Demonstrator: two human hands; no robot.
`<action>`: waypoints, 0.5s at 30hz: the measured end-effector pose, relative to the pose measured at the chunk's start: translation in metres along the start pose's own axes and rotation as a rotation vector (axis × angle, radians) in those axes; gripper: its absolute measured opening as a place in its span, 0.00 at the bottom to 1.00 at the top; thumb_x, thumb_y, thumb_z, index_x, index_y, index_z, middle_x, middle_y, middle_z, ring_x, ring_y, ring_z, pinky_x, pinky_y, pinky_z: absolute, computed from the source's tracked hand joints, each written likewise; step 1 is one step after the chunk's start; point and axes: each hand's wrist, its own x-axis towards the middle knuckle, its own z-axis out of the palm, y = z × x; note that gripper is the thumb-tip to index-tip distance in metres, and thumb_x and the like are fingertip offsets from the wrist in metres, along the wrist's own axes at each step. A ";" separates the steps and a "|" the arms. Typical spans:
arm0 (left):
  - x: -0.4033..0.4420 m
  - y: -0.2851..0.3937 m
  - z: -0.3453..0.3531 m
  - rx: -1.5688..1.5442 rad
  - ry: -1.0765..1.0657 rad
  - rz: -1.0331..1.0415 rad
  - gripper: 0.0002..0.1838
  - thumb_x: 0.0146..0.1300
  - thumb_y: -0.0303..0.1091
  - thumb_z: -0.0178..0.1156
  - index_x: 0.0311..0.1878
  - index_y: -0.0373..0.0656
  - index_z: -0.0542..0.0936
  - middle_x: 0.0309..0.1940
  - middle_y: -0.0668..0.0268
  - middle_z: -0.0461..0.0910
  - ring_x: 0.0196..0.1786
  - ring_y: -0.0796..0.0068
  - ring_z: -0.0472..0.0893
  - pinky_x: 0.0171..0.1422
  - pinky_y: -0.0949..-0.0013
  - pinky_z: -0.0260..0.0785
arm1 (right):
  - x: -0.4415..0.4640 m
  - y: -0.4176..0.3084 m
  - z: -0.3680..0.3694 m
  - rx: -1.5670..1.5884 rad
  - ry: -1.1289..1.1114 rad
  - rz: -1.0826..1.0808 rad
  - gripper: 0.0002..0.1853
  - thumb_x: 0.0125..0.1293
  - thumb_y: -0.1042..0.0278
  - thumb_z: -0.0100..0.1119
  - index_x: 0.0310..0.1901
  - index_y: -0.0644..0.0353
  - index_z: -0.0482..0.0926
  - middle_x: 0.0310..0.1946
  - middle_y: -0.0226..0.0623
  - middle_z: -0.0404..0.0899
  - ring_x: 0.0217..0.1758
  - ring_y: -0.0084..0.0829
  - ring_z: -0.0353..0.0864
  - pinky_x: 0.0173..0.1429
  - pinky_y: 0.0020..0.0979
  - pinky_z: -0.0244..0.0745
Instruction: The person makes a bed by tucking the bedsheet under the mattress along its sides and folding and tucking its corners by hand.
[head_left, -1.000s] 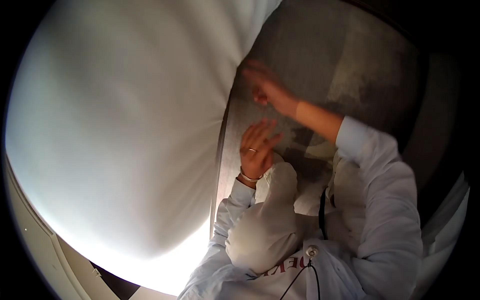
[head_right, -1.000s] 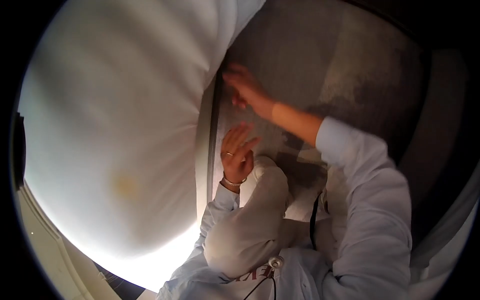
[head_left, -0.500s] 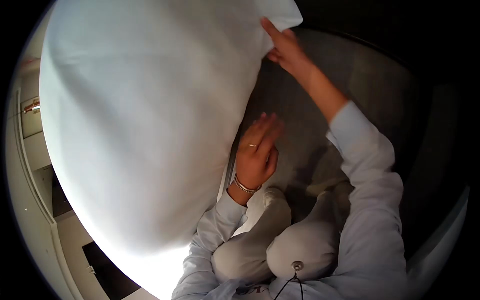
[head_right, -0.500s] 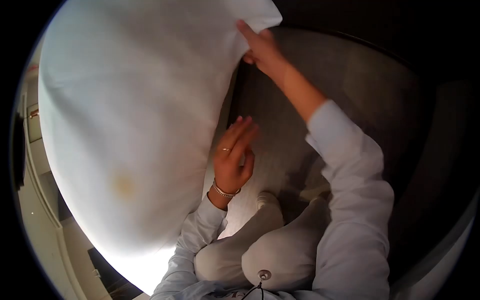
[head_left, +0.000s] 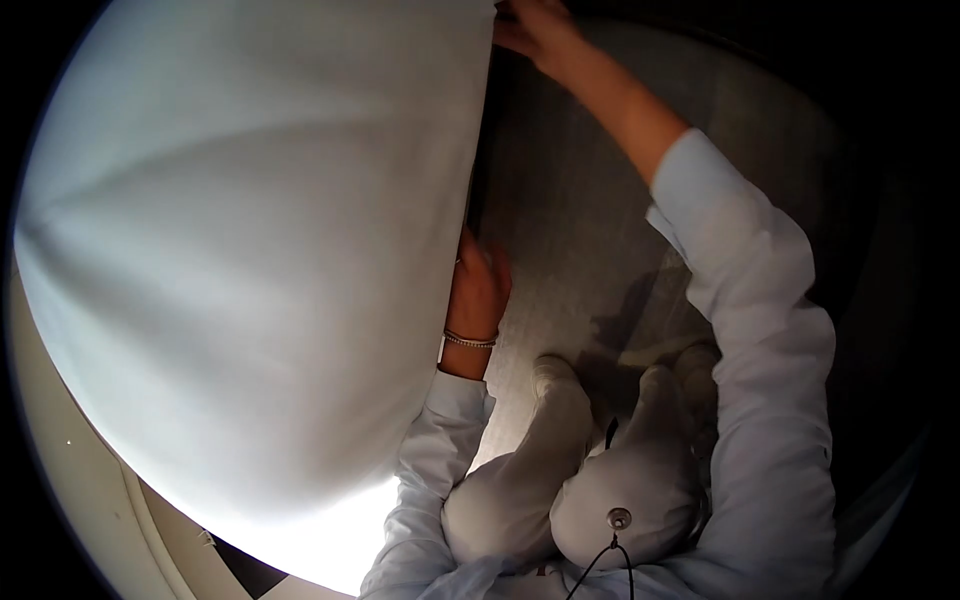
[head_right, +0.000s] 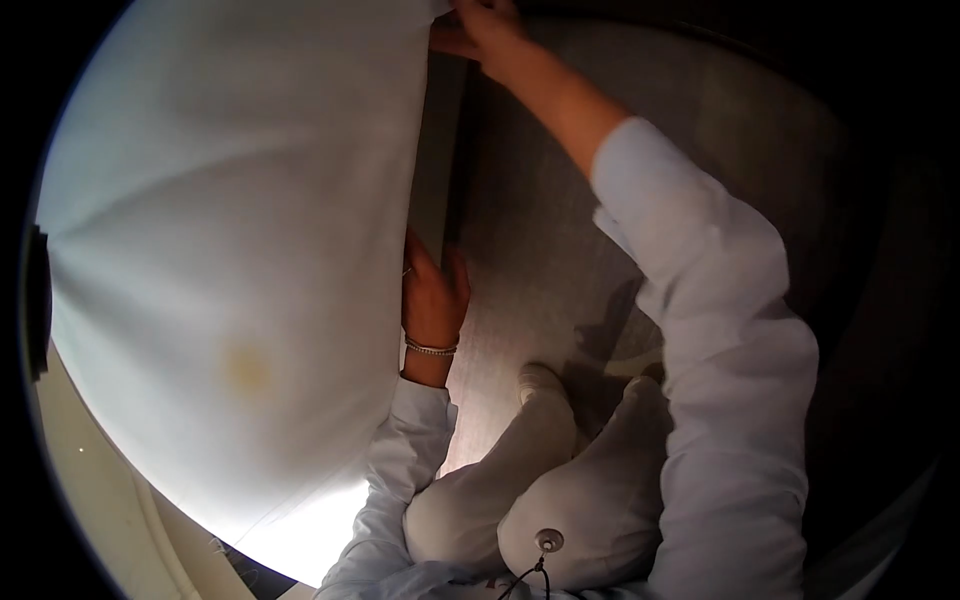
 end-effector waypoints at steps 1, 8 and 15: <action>0.001 -0.001 0.000 0.019 -0.036 -0.029 0.36 0.60 0.32 0.56 0.66 0.26 0.53 0.58 0.30 0.62 0.57 0.37 0.70 0.60 0.55 0.66 | -0.003 0.003 -0.016 0.074 0.005 -0.008 0.31 0.60 0.53 0.63 0.60 0.56 0.62 0.61 0.39 0.62 0.53 0.43 0.75 0.47 0.44 0.80; 0.006 0.007 -0.006 0.081 -0.021 -0.034 0.34 0.60 0.30 0.53 0.67 0.29 0.53 0.58 0.31 0.63 0.56 0.38 0.71 0.56 0.53 0.69 | -0.133 0.107 -0.051 -1.114 -0.423 -1.052 0.21 0.50 0.79 0.58 0.49 0.59 0.74 0.52 0.40 0.69 0.64 0.42 0.65 0.70 0.40 0.60; -0.004 0.003 -0.005 0.044 0.004 -0.003 0.37 0.59 0.31 0.53 0.69 0.29 0.49 0.61 0.33 0.60 0.61 0.36 0.65 0.64 0.54 0.59 | -0.118 0.134 -0.022 -1.379 -0.506 -1.431 0.18 0.54 0.70 0.57 0.48 0.51 0.78 0.57 0.25 0.70 0.67 0.33 0.63 0.75 0.43 0.53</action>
